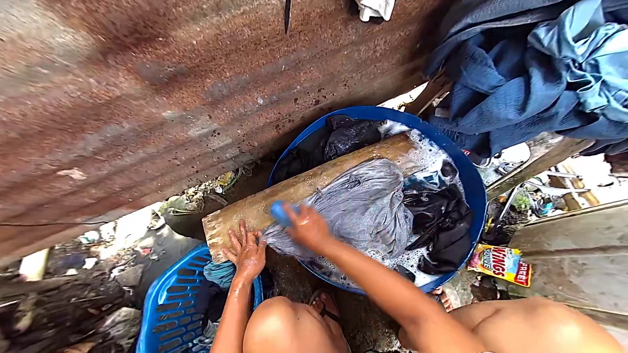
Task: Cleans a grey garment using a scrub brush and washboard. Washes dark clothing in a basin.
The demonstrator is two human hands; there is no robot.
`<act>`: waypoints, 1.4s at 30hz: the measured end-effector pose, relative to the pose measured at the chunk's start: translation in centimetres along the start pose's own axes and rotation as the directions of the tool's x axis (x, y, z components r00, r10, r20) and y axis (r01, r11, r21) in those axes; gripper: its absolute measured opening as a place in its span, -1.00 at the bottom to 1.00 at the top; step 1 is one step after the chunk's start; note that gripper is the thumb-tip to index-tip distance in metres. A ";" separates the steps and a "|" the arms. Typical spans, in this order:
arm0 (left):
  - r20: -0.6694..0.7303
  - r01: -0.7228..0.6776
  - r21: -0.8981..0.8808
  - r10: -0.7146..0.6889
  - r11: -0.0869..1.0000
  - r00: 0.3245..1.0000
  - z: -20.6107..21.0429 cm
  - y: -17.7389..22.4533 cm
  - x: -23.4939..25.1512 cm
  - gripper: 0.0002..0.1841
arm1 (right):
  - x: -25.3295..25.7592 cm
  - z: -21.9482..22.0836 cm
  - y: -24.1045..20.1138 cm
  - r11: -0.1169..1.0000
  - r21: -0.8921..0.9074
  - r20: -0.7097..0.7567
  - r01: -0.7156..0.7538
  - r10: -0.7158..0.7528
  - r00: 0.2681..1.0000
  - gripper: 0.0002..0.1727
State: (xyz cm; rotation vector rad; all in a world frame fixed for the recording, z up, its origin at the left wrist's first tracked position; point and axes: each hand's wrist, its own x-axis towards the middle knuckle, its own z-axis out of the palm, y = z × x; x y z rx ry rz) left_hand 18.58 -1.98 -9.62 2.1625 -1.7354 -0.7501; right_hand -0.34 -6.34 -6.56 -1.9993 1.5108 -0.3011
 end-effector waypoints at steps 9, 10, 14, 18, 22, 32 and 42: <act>0.005 0.012 0.007 -0.012 1.000 1.000 0.3 0.8 0.4 -0.63 | 2.4 -6.5 8.3 0.857 0.120 -0.398 -0.501 0.504 0.767 -0.08; 0.007 0.016 0.011 -0.016 1.000 1.000 0.2 0.8 0.5 -0.64 | 2.1 -2.7 4.0 0.927 0.073 -0.341 -0.369 0.371 0.864 -0.14; -0.001 0.000 0.019 0.000 1.000 1.000 0.2 0.1 0.2 -0.59 | 0.2 2.1 -3.0 0.998 0.010 0.011 0.061 -0.061 0.998 -0.30; -0.004 -0.012 -0.011 0.012 1.000 1.000 0.5 0.1 0.4 -0.63 | 1.3 -9.4 10.0 0.931 0.004 -0.225 -0.365 0.356 0.907 -0.17; -0.001 -0.001 0.012 0.001 1.000 1.000 0.5 0.3 0.4 -0.62 | 2.6 -12.8 15.6 0.755 0.181 -0.418 -0.630 0.639 0.645 -0.07; -0.020 -0.029 -0.013 0.028 1.000 0.999 0.4 -0.2 0.1 -0.65 | 0.7 -4.5 3.6 0.987 -0.004 -0.030 -0.162 0.162 0.986 -0.18; 0.394 -0.058 0.432 -0.131 0.900 0.910 -5.9 10.6 2.0 -0.49 | 2.0 -13.7 16.1 0.656 0.712 -0.263 -0.251 0.580 0.771 -0.14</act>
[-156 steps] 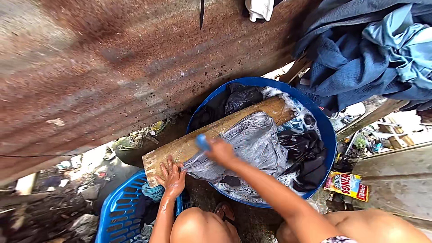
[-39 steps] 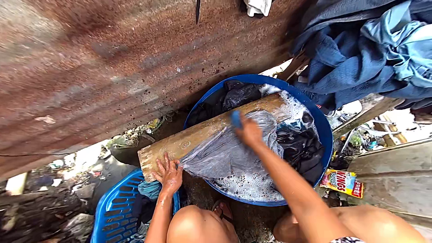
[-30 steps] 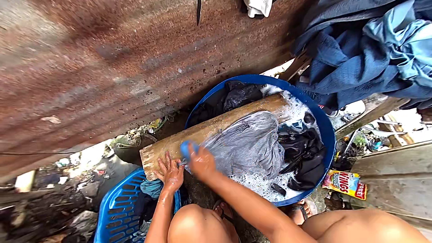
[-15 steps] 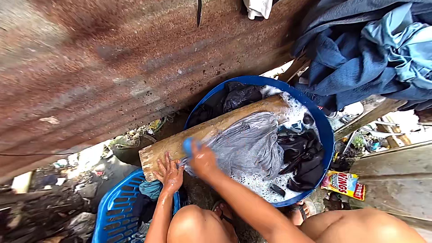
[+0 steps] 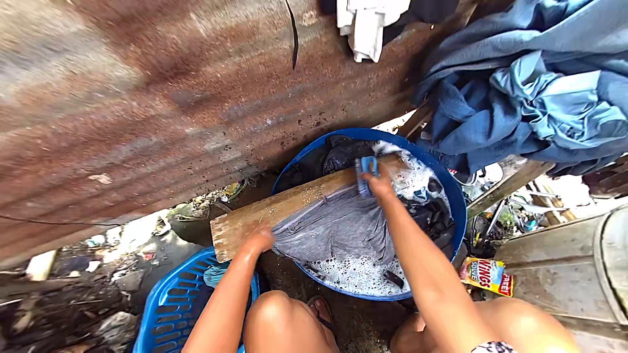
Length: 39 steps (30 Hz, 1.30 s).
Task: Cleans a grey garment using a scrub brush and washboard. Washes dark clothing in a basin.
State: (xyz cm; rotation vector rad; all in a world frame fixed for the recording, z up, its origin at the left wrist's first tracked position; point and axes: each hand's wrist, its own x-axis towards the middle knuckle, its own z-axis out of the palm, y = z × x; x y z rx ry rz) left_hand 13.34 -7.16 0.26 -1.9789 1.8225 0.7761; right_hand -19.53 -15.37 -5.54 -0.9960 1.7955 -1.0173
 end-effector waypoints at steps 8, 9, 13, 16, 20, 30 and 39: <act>-0.209 -0.488 -0.408 0.441 0.772 0.873 2.3 13.3 3.5 -0.40 | -3.7 0.4 -2.4 0.992 0.116 0.175 0.051 -0.071 0.982 -0.21; -0.235 -0.501 -0.455 0.443 0.736 0.865 2.7 14.1 3.5 -0.35 | -4.7 -0.6 -4.4 0.975 0.205 0.197 0.082 -0.123 0.973 -0.25; -0.067 -0.463 -0.499 0.501 0.732 0.863 3.3 15.7 -0.3 -0.39 | -9.5 -4.0 -11.3 0.850 0.446 0.241 0.281 -0.416 0.877 -0.34; 0.078 -0.395 -0.556 0.519 0.731 0.851 1.9 16.0 -5.0 -0.47 | -12.5 -5.1 -13.1 0.768 0.523 0.302 0.369 -0.572 0.763 -0.27; -0.232 -0.424 -0.718 0.385 0.552 0.893 -5.5 15.1 -10.1 -0.49 | -15.6 -7.6 -10.9 0.721 0.530 0.149 0.447 -0.598 0.788 -0.27; -0.745 -0.784 -0.575 0.546 -0.235 0.383 -19.0 9.9 -20.8 -0.71 | -16.7 -4.6 -0.2 0.719 0.685 0.127 0.114 -0.272 0.954 -0.47; -0.552 -0.503 -0.832 0.435 -0.233 0.711 -9.7 1.0 -12.4 -0.52 | -6.7 -12.2 -10.5 0.620 0.463 -0.314 0.633 -0.554 0.771 -0.33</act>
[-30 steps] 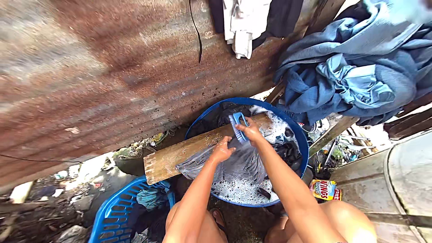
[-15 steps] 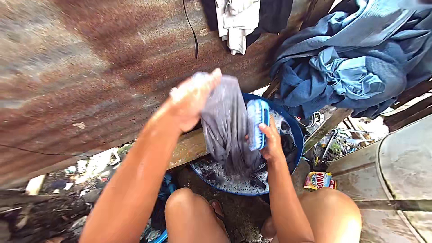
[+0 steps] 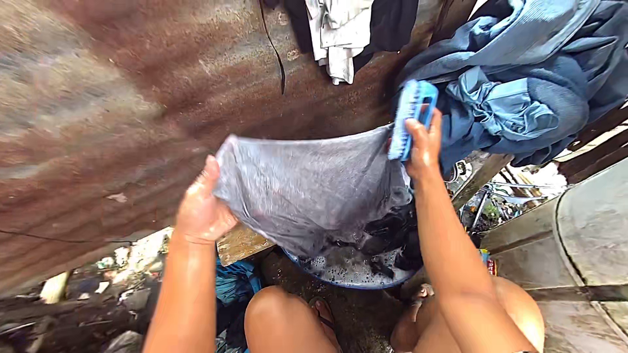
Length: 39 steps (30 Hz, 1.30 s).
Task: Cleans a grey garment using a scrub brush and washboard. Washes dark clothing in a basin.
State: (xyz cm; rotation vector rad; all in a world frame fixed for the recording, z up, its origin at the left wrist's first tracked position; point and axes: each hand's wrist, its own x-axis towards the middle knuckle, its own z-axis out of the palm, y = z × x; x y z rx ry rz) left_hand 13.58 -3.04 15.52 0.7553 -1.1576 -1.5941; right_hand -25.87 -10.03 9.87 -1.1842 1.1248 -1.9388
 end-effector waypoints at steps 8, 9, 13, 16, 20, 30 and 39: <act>-0.677 0.395 -0.271 -0.466 0.878 0.570 -9.9 -18.8 -0.1 -0.52 | -16.8 18.9 10.9 0.722 -0.692 0.503 0.021 0.460 0.732 -0.15; -0.718 0.381 -0.274 -0.452 0.883 0.530 -10.4 -19.1 0.0 -0.56 | -19.9 20.6 11.2 0.718 -0.690 0.606 0.096 0.499 0.619 -0.17; -0.776 0.370 -0.247 -0.412 0.896 0.478 -12.3 -19.2 -0.5 -0.59 | -18.4 17.0 13.2 0.540 -0.802 0.570 0.256 0.562 0.599 -0.23; -0.771 0.372 -0.243 -0.411 0.896 0.486 -12.7 -19.5 -0.6 -0.60 | -8.9 7.6 15.6 0.278 -0.960 0.188 0.028 0.569 0.801 -0.14; -0.789 0.374 -0.238 -0.403 0.896 0.463 -12.9 -19.6 -0.5 -0.59 | -5.9 5.9 17.1 0.154 -0.951 -0.161 -0.266 0.489 0.857 -0.14; -0.804 0.375 -0.216 -0.382 0.902 0.456 -12.8 -19.8 -0.7 -0.60 | -12.4 11.7 14.5 0.355 -0.930 0.301 0.095 0.591 0.749 -0.23; -0.790 0.354 -0.209 -0.371 0.911 0.488 -12.7 -19.9 -0.6 -0.63 | -19.7 19.0 15.4 0.448 -0.893 0.320 0.044 0.563 0.762 -0.19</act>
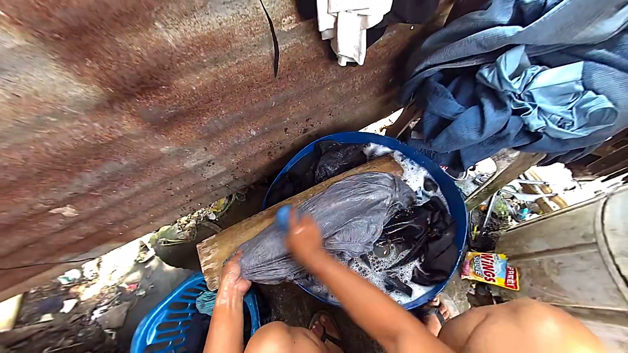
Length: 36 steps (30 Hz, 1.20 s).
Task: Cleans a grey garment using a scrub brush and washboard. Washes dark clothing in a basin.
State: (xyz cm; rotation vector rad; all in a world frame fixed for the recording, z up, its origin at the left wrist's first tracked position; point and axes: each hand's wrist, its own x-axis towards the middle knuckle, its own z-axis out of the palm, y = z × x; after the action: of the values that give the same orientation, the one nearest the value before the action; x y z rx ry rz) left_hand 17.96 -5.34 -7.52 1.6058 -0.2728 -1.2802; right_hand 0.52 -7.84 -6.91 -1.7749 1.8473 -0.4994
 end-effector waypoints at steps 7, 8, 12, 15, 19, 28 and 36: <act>0.004 -0.015 0.023 0.015 1.000 1.000 -0.1 -0.2 -0.3 -0.61 | 1.8 -9.7 9.7 0.983 -0.090 0.010 -0.161 0.162 0.987 -0.17; 0.000 -0.019 0.032 0.019 0.999 1.000 -0.1 -0.2 -0.2 -0.60 | 2.7 -12.1 13.4 0.958 -0.104 -0.081 -0.267 0.259 0.962 -0.14; -0.065 -0.009 0.124 0.018 0.992 0.998 0.5 -0.2 -0.8 -0.53 | 2.5 -16.7 18.7 0.840 0.098 -0.214 -0.533 0.541 0.813 -0.13; 0.087 -0.016 0.259 -0.007 0.966 0.996 2.1 1.3 -3.4 -0.50 | -2.1 -14.0 15.1 0.738 0.543 -0.264 -0.400 0.602 0.754 -0.09; 0.439 -0.081 0.288 -0.057 0.954 0.897 4.9 6.3 -11.6 -0.60 | -7.4 -9.0 10.7 0.656 0.664 -0.079 -0.360 0.540 0.838 -0.11; 0.449 -0.150 -0.342 0.301 0.928 0.841 3.4 5.7 -9.1 -0.04 | -8.1 -18.5 11.5 0.587 0.802 -0.395 0.112 0.380 0.837 -0.20; 0.716 -0.185 -0.327 0.371 0.927 0.592 1.6 10.5 -12.6 0.08 | -7.1 -31.4 10.0 0.604 0.638 -0.735 0.478 0.293 0.611 -0.18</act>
State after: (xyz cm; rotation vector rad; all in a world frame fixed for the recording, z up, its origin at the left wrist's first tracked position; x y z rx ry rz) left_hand 15.58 -2.32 8.51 0.6870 -0.8548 -1.6160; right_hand -26.32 -2.97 12.85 -1.0055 1.4895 -2.1067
